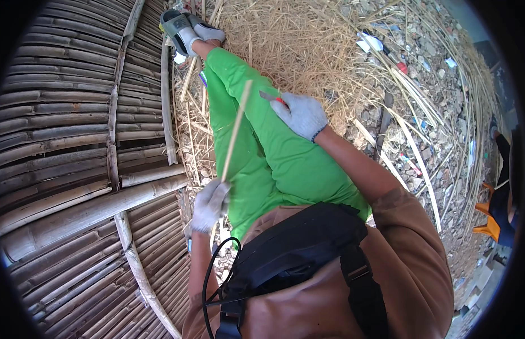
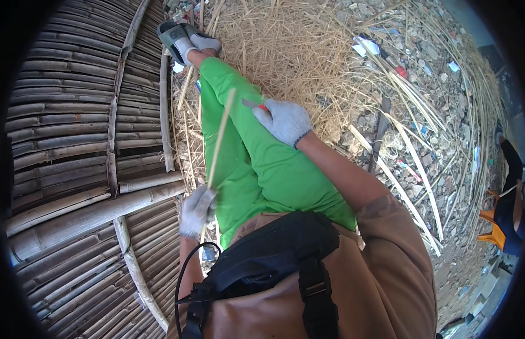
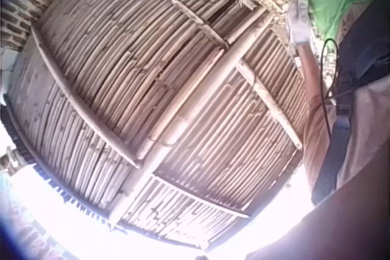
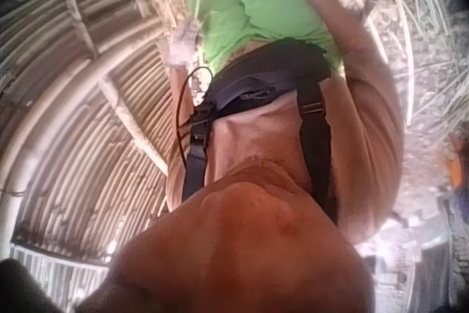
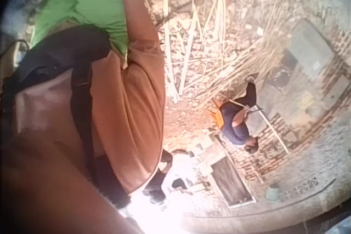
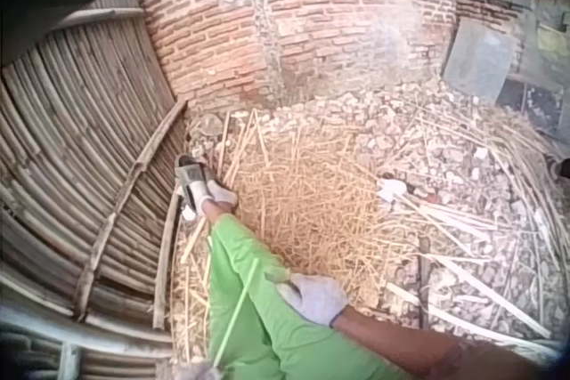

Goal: The person whittles a bamboo stick with a small blade, removing thin shavings to smooth and shape the wood.

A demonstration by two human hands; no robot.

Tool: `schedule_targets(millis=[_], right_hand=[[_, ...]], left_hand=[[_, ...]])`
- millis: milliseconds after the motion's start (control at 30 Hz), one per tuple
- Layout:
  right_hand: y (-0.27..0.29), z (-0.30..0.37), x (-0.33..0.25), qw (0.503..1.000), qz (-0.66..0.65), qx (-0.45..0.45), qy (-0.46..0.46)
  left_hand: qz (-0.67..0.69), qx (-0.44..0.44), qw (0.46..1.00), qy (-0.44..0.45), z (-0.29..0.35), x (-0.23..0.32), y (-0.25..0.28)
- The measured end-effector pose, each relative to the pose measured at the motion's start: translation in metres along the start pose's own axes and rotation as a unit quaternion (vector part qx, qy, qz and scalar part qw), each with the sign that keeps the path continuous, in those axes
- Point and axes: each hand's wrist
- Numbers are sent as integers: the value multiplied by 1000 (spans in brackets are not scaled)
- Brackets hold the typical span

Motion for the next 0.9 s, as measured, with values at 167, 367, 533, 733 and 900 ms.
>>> schedule_targets(millis=[167, 367, 533, 733, 900], right_hand=[[2, -8, -8, 998, 25, -60, 2], [5, -9, -4, 997, 41, -68, -8], [11, -5, -9, 994, 65, -84, 10], [7, -7, 6, 998, 11, -47, -44], [-3, -2, 9, 999, -6, -17, -46]], left_hand=[[-56, -65, 995, -41, -52, 28, -44], [-56, -58, 997, -21, -38, 9, -31], [-53, -48, 997, -29, -10, 3, -18], [-104, -56, 993, -25, 29, -33, 26], [12, 18, 999, 35, 75, -80, 61]])
Point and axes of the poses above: each hand's wrist, its own z-axis away from the middle knuckle, its own y-axis out of the back of the hand, x = y × z, and after that the axes turned 2 degrees about x, right-handed
